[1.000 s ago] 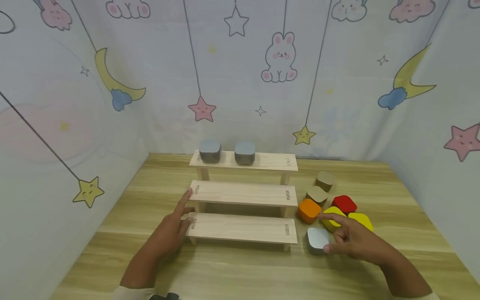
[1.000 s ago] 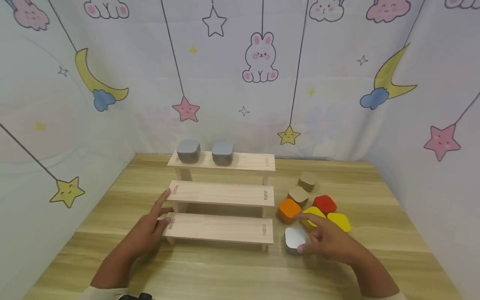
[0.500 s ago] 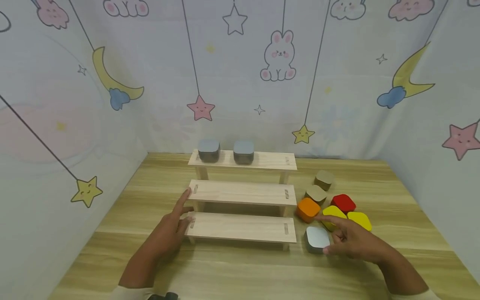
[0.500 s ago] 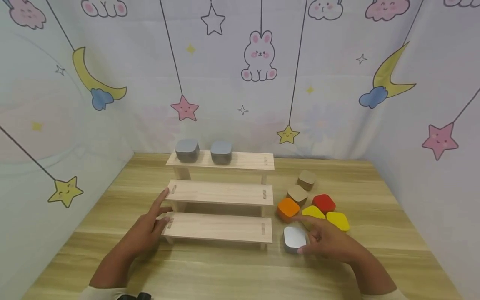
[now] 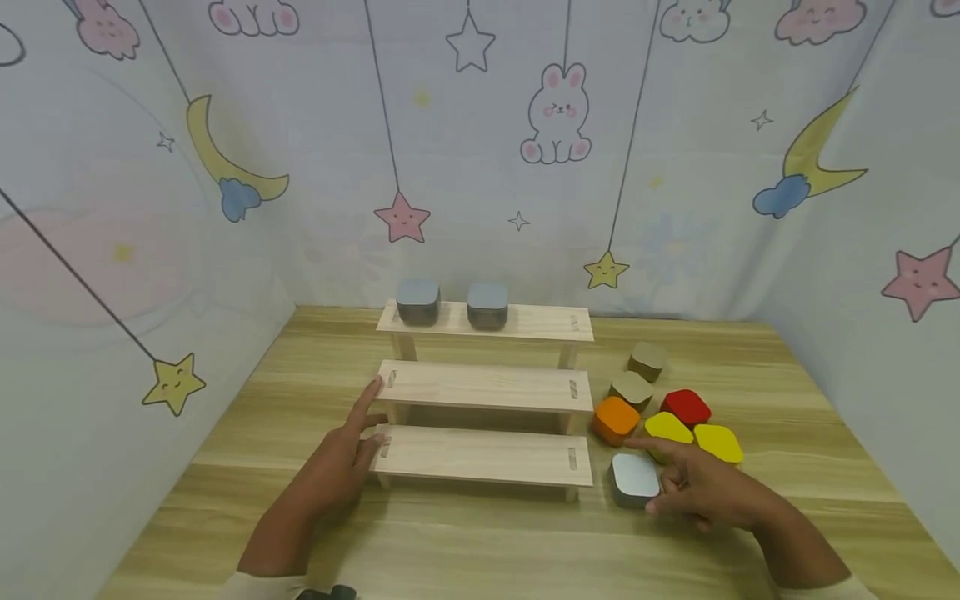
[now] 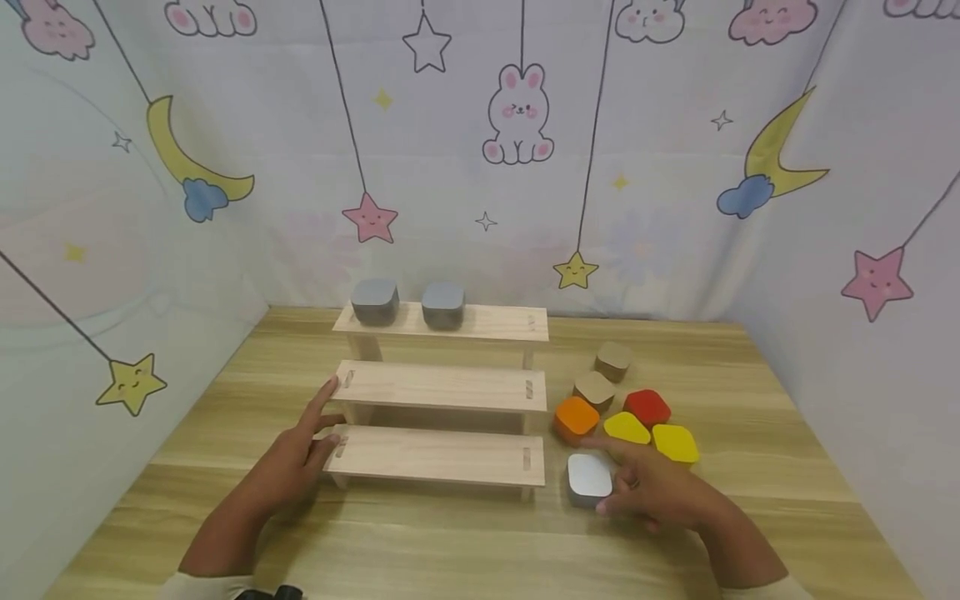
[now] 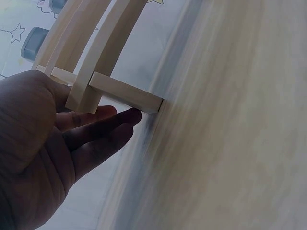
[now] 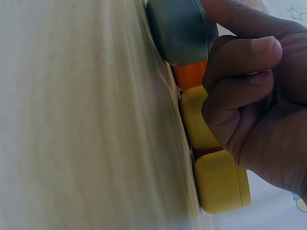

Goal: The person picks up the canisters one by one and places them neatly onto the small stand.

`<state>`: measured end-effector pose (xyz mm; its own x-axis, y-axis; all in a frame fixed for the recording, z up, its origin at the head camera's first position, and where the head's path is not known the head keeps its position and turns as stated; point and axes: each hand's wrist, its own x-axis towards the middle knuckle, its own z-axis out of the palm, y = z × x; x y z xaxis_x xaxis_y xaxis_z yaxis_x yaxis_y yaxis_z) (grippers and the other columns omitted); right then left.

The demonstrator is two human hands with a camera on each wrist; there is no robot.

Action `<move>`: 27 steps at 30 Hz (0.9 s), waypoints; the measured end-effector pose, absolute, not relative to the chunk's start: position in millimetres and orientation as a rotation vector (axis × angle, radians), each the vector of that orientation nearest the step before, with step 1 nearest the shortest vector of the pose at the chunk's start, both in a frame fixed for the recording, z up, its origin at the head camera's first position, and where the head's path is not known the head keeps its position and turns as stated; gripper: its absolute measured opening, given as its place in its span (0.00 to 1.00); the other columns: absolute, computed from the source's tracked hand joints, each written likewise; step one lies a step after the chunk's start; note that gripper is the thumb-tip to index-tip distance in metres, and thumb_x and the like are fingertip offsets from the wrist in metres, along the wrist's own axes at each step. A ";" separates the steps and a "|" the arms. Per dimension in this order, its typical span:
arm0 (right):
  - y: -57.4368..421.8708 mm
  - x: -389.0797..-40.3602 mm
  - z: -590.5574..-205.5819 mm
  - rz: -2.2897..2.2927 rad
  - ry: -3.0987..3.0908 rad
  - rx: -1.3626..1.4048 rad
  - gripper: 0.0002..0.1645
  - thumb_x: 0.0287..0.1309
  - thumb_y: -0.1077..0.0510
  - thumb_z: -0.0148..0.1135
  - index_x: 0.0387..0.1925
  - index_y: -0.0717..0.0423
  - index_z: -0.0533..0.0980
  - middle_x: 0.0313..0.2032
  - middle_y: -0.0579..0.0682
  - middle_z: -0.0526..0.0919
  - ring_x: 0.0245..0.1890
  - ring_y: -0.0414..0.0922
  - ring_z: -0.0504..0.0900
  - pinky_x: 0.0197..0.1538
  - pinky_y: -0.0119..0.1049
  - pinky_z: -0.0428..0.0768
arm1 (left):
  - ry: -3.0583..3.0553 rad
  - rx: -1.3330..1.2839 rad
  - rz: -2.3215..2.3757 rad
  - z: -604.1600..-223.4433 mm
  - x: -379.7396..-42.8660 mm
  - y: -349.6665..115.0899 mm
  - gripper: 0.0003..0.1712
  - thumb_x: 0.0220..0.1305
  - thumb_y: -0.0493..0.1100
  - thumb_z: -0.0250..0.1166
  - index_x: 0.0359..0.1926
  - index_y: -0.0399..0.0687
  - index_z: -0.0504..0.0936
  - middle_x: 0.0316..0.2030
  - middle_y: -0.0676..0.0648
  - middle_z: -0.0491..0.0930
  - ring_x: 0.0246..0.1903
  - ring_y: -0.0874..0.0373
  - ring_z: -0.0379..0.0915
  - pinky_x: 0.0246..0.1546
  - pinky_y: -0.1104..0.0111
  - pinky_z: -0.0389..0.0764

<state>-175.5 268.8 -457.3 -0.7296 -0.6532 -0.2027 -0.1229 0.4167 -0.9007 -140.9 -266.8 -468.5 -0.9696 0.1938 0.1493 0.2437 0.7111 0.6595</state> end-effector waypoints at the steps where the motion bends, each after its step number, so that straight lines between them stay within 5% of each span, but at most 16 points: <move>1: 268.7 -175.6 -457.1 -1.287 2.141 -0.658 0.53 0.65 0.61 0.77 0.85 0.57 0.59 0.20 0.40 0.71 0.11 0.33 0.68 0.18 0.25 0.75 | -2.841 -0.363 -1.110 -468.8 -140.9 -266.8 0.49 0.86 0.35 0.54 0.90 0.63 0.35 0.71 0.29 0.78 0.60 0.32 0.87 0.66 0.35 0.81; 27: 267.9 -176.6 -459.8 -1.270 2.144 -0.632 0.45 0.71 0.59 0.73 0.81 0.62 0.61 0.27 0.47 0.81 0.12 0.36 0.73 0.16 0.31 0.78 | -2.814 -0.412 -1.153 -465.8 -140.3 -265.9 0.49 0.84 0.32 0.54 0.90 0.56 0.36 0.69 0.25 0.78 0.57 0.30 0.88 0.62 0.38 0.85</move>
<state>-176.6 267.9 -459.8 -0.7303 -0.6444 -0.2267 -0.1109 0.4392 -0.8915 -140.3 -265.9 -465.8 -0.9613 0.2190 0.1671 0.2733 0.6821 0.6782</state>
